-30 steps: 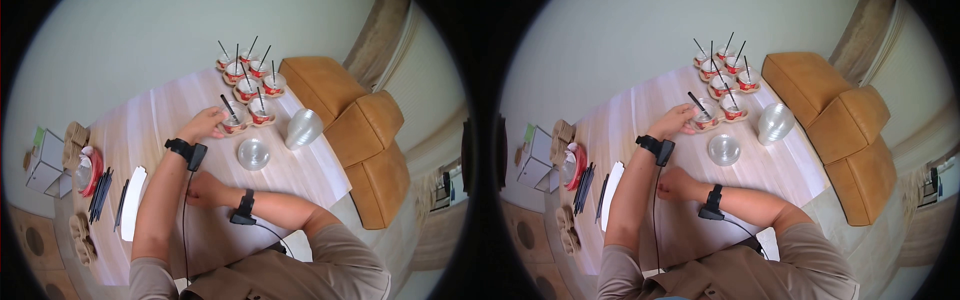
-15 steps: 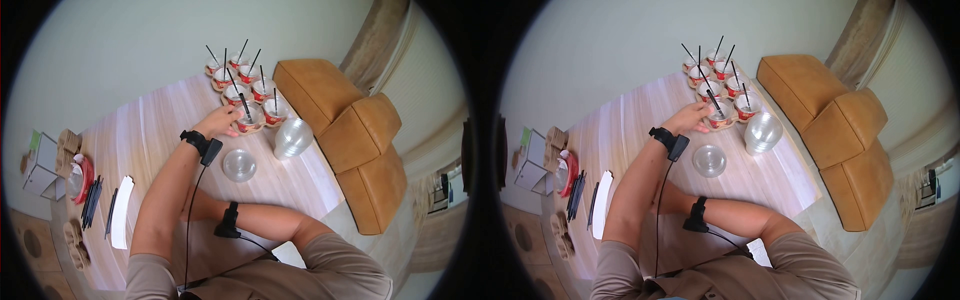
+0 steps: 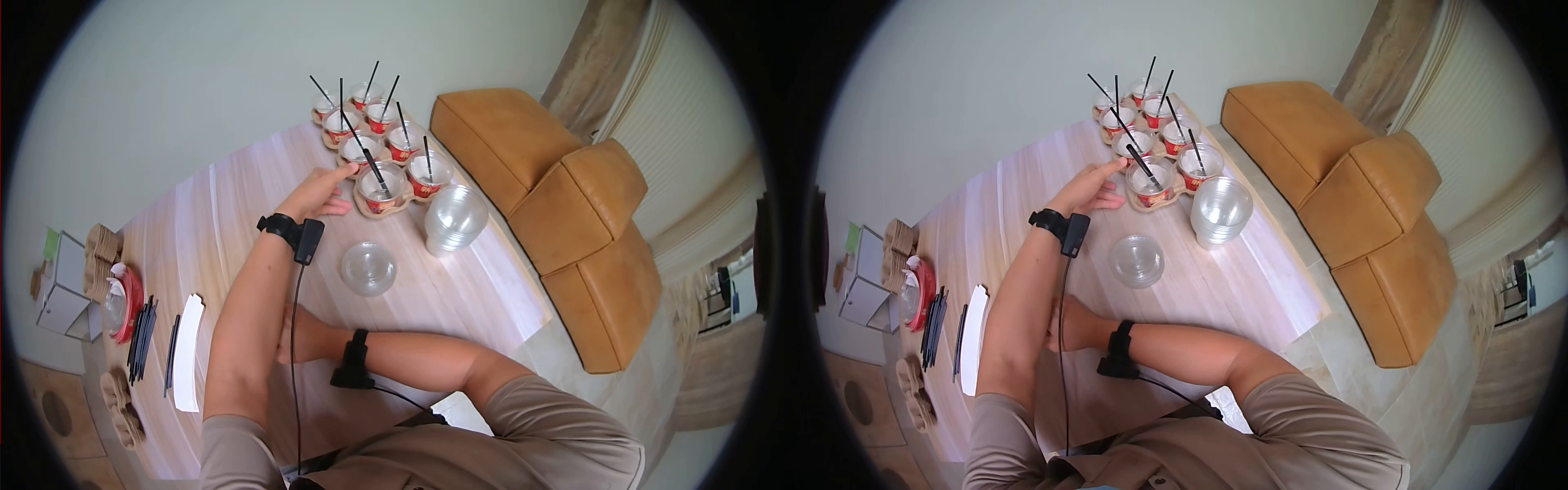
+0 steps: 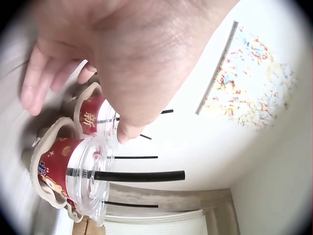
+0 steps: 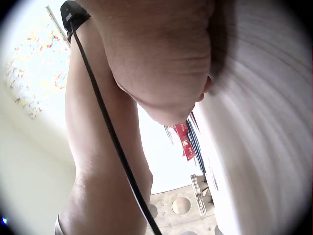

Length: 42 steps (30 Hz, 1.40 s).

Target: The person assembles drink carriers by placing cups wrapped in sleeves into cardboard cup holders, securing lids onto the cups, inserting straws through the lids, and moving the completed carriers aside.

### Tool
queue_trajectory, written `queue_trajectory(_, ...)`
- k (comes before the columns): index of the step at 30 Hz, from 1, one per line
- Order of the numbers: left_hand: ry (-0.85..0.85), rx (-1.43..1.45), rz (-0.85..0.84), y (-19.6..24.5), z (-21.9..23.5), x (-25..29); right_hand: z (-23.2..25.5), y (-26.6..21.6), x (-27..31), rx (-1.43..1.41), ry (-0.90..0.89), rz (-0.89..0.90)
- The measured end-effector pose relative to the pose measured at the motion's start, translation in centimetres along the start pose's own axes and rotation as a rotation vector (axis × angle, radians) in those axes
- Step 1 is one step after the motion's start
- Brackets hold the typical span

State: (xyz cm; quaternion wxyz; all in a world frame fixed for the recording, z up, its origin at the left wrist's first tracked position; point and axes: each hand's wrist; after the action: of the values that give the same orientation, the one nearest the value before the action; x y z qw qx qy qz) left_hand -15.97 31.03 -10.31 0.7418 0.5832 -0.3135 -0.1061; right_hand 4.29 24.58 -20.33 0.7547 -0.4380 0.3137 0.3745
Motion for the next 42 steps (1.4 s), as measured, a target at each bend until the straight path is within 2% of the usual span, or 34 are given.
queue_trajectory(2, 0.012, 0.057, -0.03, -0.7, 0.0, -1.1, 0.0, 0.0, 0.1, -0.012, -0.004, -0.02)
queue_trajectory(4, -0.141, 0.104, -0.075, -0.8, 0.2, -1.6, 0.0, -0.2, -0.1, -0.031, -0.007, -0.047)
queue_trajectory(7, -0.197, 0.105, -0.054, -0.8, -0.1, -1.9, 0.0, -0.3, 0.0, -0.193, 0.06, -0.071)
queue_trajectory(9, -0.186, 0.102, -0.044, -0.7, -0.3, -1.8, 0.0, 0.0, 0.1, -0.023, 0.027, -0.003)
queue_trajectory(11, -0.17, 0.102, -0.035, -0.6, -0.3, -1.4, -0.3, 0.4, 0.1, -0.055, 0.036, -0.005)
queue_trajectory(13, -0.036, 0.092, 0.04, -0.5, -0.3, -0.4, -0.4, 0.6, 0.2, -0.097, 0.044, -0.012)
queue_trajectory(15, -0.017, 0.023, -0.006, -0.5, 0.5, 0.9, -0.6, 0.8, 0.3, 0.037, 0.01, -0.01)
queue_trajectory(17, -0.012, -0.11, -0.132, -1.4, 2.6, 2.5, -1.2, 2.4, 1.3, -0.294, -0.06, -0.169)
queue_trajectory(18, 0.005, -0.171, -0.195, -2.5, 4.0, 3.8, 0.5, 2.7, 1.5, -0.285, -0.307, -0.296)
queue_trajectory(20, 0.186, -0.746, -0.321, -1.7, 5.8, 10.1, 2.4, -0.3, -1.9, -0.238, -0.201, -0.305)
queue_trajectory(22, 0.267, -0.75, -0.278, -2.4, 7.9, 17.1, 2.2, 0.0, -1.3, -0.106, -0.241, -0.26)
queue_trajectory(23, 0.319, -0.751, -0.233, -3.7, 10.1, 20.0, 2.6, -1.5, -2.4, -0.188, -0.255, -0.415)
queue_trajectory(25, 0.415, -0.838, -0.343, -5.8, 14.6, 25.5, 3.2, -1.9, -2.9, -0.158, -0.285, -0.433)
queue_trajectory(27, 0.645, -0.979, -0.347, -8.4, 20.3, 31.3, 3.5, -2.2, -3.2, -0.166, -0.298, -0.447)
queue_trajectory(28, 0.82, -1.105, -0.353, -9.6, 22.9, 34.4, 3.3, -2.2, -3.3, -0.158, -0.298, -0.479)
queue_trajectory(29, 0.884, -1.108, -0.284, -10.2, 26.0, 37.8, 3.2, -2.2, -3.3, -0.168, -0.301, -0.475)
queue_trajectory(30, 1.001, -1.109, -0.116, -9.0, 27.3, 41.5, 3.2, -2.3, -3.2, -0.154, -0.3, -0.487)
queue_trajectory(31, 1.076, -1.177, 0.035, -10.7, 31.3, 44.4, 3.3, -2.4, -3.5, -0.137, -0.298, -0.503)
queue_trajectory(33, 1.138, -1.133, 0.33, -13.6, 37.2, 49.5, 3.5, -2.6, -3.8, -0.129, -0.305, -0.503)
queue_trajectory(34, 1.066, -1.097, 0.533, -14.4, 39.4, 51.2, 3.4, -2.8, -3.8, -0.124, -0.316, -0.51)
queue_trajectory(36, 0.947, -1.027, 0.677, -14.5, 40.3, 53.3, 3.4, -2.7, -3.8, -0.125, -0.326, -0.507)
queue_trajectory(37, 0.951, -1.021, 0.682, -14.9, 40.8, 53.7, 3.4, -2.7, -3.8, -0.121, -0.336, -0.516)
queue_trajectory(39, 0.853, -0.844, 0.622, -16.4, 41.8, 53.9, 3.5, -3.0, -3.9, -0.129, -0.336, -0.533)
queue_trajectory(42, 0.889, -0.941, 0.631, -18.2, 42.6, 53.5, 3.5, -3.2, -3.8, -0.132, -0.329, -0.568)
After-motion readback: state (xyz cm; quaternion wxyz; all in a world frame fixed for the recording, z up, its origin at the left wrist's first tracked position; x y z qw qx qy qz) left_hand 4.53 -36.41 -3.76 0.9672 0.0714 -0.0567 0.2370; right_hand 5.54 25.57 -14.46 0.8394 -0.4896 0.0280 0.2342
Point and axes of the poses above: each hand's wrist, its own x-axis away from the middle knuckle, its own z-axis out of the back of the hand, y = z × x, and after that the axes turned 1 degree about y, right-handed
